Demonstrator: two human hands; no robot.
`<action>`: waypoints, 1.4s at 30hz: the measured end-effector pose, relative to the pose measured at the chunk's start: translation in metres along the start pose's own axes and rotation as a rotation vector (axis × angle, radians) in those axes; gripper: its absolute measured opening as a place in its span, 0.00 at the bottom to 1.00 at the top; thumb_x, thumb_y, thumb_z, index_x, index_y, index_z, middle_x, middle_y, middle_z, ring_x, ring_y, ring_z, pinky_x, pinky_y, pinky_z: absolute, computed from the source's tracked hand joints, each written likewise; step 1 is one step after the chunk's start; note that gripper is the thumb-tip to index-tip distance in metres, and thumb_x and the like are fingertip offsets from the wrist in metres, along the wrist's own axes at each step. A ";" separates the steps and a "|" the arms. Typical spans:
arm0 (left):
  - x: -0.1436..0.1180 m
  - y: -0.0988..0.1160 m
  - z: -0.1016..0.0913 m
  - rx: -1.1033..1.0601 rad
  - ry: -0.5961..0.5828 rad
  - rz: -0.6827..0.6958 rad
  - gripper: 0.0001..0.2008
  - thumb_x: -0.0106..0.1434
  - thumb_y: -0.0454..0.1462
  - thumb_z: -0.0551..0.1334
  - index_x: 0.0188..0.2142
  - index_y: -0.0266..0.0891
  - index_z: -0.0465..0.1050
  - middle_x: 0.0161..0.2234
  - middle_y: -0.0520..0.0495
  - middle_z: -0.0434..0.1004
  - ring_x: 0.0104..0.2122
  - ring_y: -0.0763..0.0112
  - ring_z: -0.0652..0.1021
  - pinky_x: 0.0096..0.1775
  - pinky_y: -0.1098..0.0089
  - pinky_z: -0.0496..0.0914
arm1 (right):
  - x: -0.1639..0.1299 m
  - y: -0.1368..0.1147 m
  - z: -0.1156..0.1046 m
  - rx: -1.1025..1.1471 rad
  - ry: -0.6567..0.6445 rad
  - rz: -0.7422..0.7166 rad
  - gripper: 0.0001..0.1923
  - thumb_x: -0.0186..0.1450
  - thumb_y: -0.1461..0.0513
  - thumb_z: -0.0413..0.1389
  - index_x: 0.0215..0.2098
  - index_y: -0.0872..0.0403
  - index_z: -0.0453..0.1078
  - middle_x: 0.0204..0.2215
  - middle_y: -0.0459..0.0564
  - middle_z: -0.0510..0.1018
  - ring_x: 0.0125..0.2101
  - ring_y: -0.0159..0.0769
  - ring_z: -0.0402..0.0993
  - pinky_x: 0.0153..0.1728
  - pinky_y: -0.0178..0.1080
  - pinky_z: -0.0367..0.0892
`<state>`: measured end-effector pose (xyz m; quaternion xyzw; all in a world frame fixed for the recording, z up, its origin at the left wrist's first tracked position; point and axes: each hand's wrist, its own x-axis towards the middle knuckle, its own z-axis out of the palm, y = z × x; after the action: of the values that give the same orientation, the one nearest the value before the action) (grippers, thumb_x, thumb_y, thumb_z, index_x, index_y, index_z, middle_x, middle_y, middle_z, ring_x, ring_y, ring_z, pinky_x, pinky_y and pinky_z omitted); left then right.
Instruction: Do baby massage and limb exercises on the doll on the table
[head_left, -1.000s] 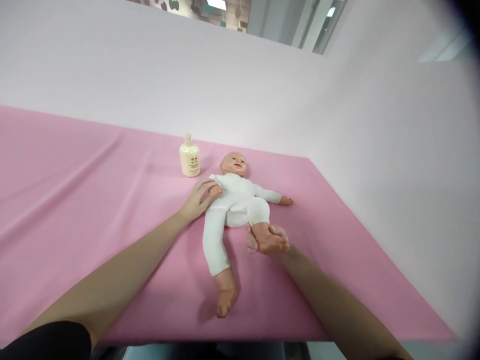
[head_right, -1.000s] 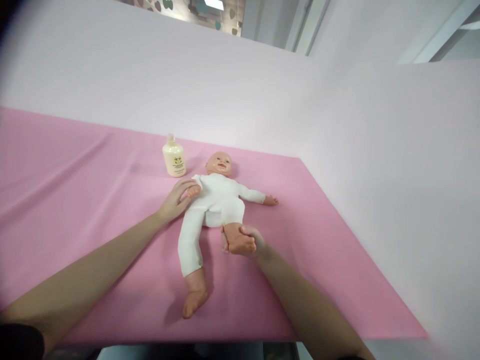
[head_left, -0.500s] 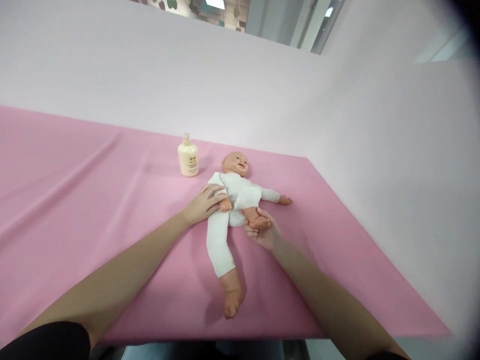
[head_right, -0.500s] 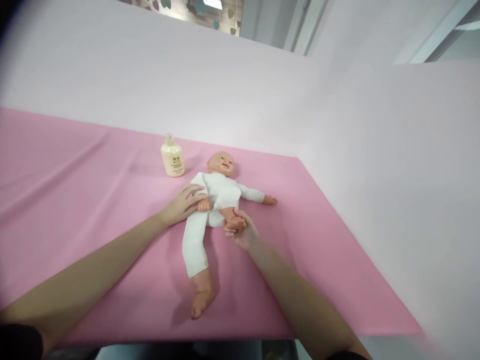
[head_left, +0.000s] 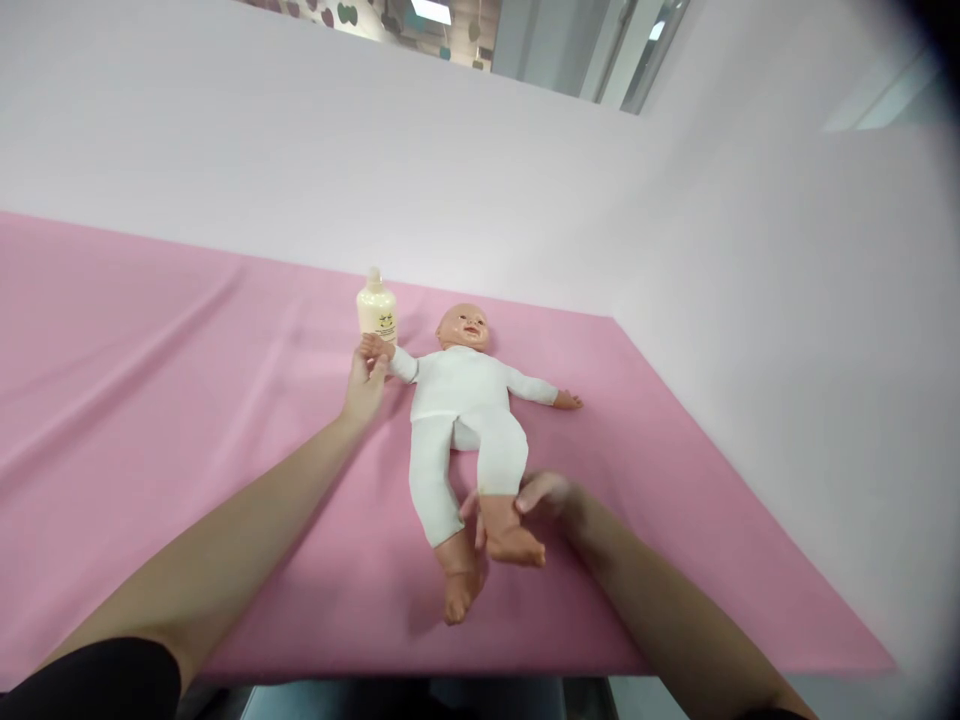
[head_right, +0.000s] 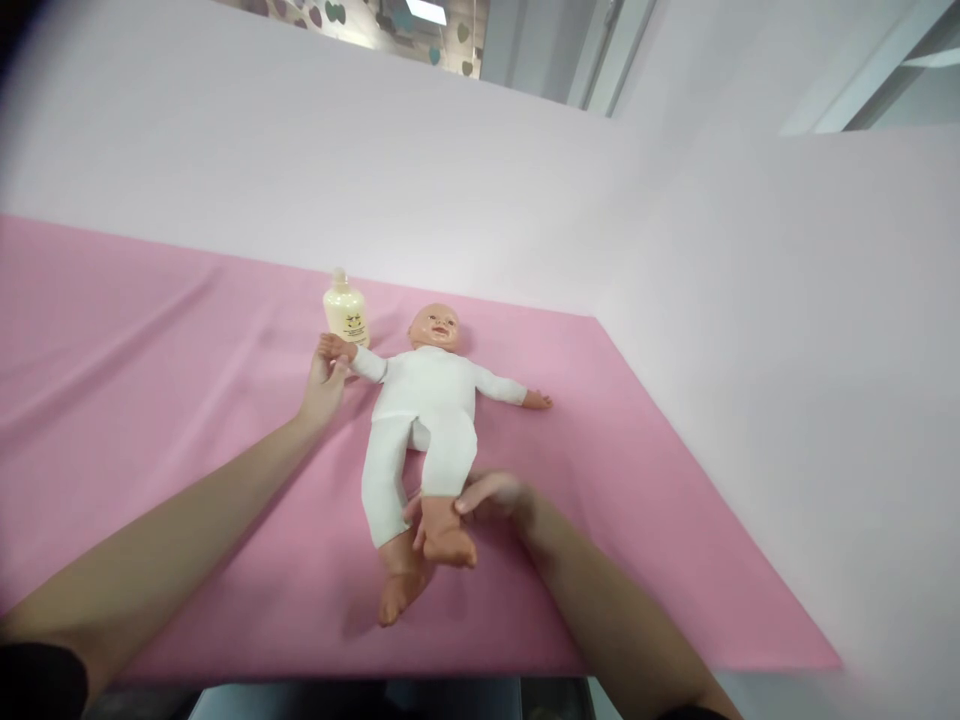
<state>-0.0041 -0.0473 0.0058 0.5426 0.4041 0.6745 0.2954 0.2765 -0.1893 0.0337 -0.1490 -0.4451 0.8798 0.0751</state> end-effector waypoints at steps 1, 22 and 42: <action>0.003 -0.003 -0.003 -0.058 0.023 -0.057 0.18 0.59 0.47 0.61 0.46 0.43 0.62 0.46 0.43 0.69 0.46 0.62 0.74 0.43 0.62 0.74 | 0.000 0.000 0.001 -0.032 -0.052 0.049 0.30 0.49 0.56 0.63 0.47 0.63 0.67 0.38 0.60 0.78 0.37 0.41 0.76 0.33 0.37 0.67; -0.026 0.033 0.009 0.543 -0.581 0.606 0.12 0.64 0.37 0.56 0.46 0.43 0.72 0.47 0.45 0.77 0.51 0.63 0.73 0.52 0.59 0.67 | 0.014 -0.010 -0.018 0.417 0.709 -0.463 0.10 0.61 0.56 0.52 0.31 0.55 0.65 0.24 0.46 0.73 0.18 0.25 0.59 0.19 0.30 0.56; 0.005 -0.007 -0.009 -0.015 0.122 -0.111 0.23 0.56 0.43 0.64 0.50 0.44 0.61 0.52 0.42 0.68 0.48 0.62 0.74 0.45 0.60 0.72 | 0.001 -0.007 0.002 -0.146 -0.050 0.018 0.28 0.50 0.57 0.65 0.46 0.63 0.69 0.39 0.57 0.78 0.37 0.39 0.74 0.37 0.38 0.67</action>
<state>-0.0144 -0.0418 0.0018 0.4751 0.4456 0.6919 0.3115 0.2749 -0.1866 0.0402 -0.1359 -0.5085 0.8490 0.0452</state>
